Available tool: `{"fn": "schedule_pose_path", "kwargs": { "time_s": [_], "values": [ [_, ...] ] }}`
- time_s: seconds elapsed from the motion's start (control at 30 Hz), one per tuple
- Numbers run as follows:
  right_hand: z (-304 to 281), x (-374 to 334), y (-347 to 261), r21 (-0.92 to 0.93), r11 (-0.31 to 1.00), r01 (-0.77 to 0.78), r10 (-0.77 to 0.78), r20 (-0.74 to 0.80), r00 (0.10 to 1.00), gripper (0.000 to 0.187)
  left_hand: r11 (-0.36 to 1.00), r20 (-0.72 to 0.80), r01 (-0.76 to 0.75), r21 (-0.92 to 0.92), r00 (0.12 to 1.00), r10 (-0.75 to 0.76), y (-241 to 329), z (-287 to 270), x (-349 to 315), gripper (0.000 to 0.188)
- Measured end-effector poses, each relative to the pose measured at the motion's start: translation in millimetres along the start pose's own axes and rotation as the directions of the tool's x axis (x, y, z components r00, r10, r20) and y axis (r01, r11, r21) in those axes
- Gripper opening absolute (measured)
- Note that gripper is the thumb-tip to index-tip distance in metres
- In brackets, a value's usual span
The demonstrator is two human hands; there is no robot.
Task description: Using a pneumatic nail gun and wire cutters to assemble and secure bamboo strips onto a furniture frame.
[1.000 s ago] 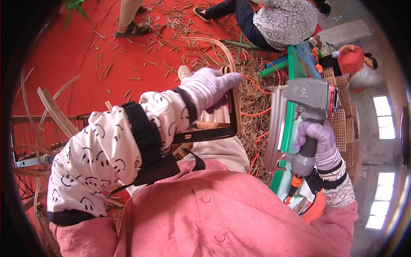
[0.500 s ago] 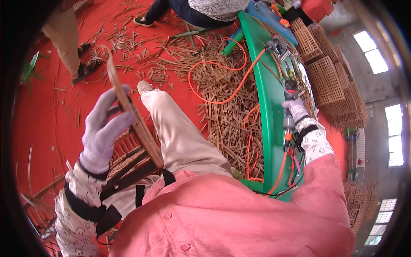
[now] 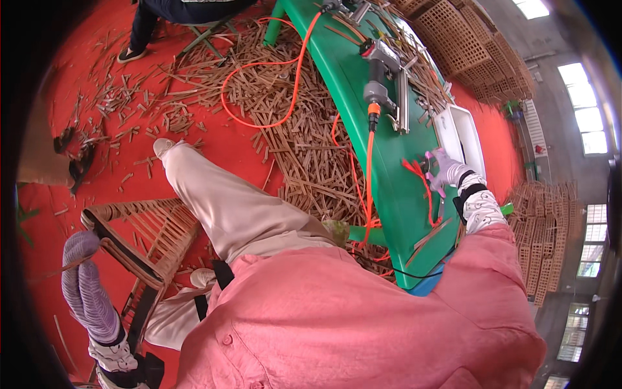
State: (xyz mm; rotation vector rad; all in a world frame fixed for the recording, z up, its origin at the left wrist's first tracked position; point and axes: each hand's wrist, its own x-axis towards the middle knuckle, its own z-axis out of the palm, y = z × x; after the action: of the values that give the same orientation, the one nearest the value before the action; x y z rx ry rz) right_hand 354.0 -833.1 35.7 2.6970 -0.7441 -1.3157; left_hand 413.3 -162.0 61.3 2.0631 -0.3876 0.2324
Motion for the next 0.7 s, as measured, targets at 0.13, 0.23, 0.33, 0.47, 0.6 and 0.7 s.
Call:
{"fn": "schedule_pose_path", "kwargs": {
  "time_s": [0.13, 0.23, 0.33, 0.47, 0.6, 0.7],
  "values": [
    [17, -1, -21, -0.372, 0.889, -0.267, 0.188, -0.235, 0.954, 0.119, 0.996, -0.037, 0.046, -0.073, 0.998, -0.048, -14, -1, -2, 0.025],
    [24, 11, -5, -0.443, 0.869, -0.219, 0.091, -0.291, 0.952, 0.099, 0.999, 0.049, -0.016, -0.042, 0.999, 0.018, -17, 2, 14, 0.026],
    [5, -3, -24, 0.054, 0.998, 0.017, 0.009, -0.448, 0.894, 0.053, 0.998, 0.004, 0.050, 0.046, 0.999, -0.051, 8, -4, -1, 0.025],
    [23, 79, 95, 0.283, 0.877, 0.388, -0.075, -0.716, 0.694, 0.049, 0.997, 0.047, 0.052, -0.062, 0.998, -0.049, 29, 7, 2, 0.015],
    [-57, 49, -26, 0.275, 0.708, 0.650, -0.123, -0.859, 0.497, 0.055, 0.989, 0.058, 0.007, -0.146, 0.998, 0.002, 24, 6, -5, 0.013],
    [-86, -34, -194, -0.181, 0.643, 0.744, -0.507, -0.829, 0.237, 0.052, 0.995, 0.073, -0.012, -0.097, 0.997, 0.019, 29, 6, -10, 0.014]
  ]
}}
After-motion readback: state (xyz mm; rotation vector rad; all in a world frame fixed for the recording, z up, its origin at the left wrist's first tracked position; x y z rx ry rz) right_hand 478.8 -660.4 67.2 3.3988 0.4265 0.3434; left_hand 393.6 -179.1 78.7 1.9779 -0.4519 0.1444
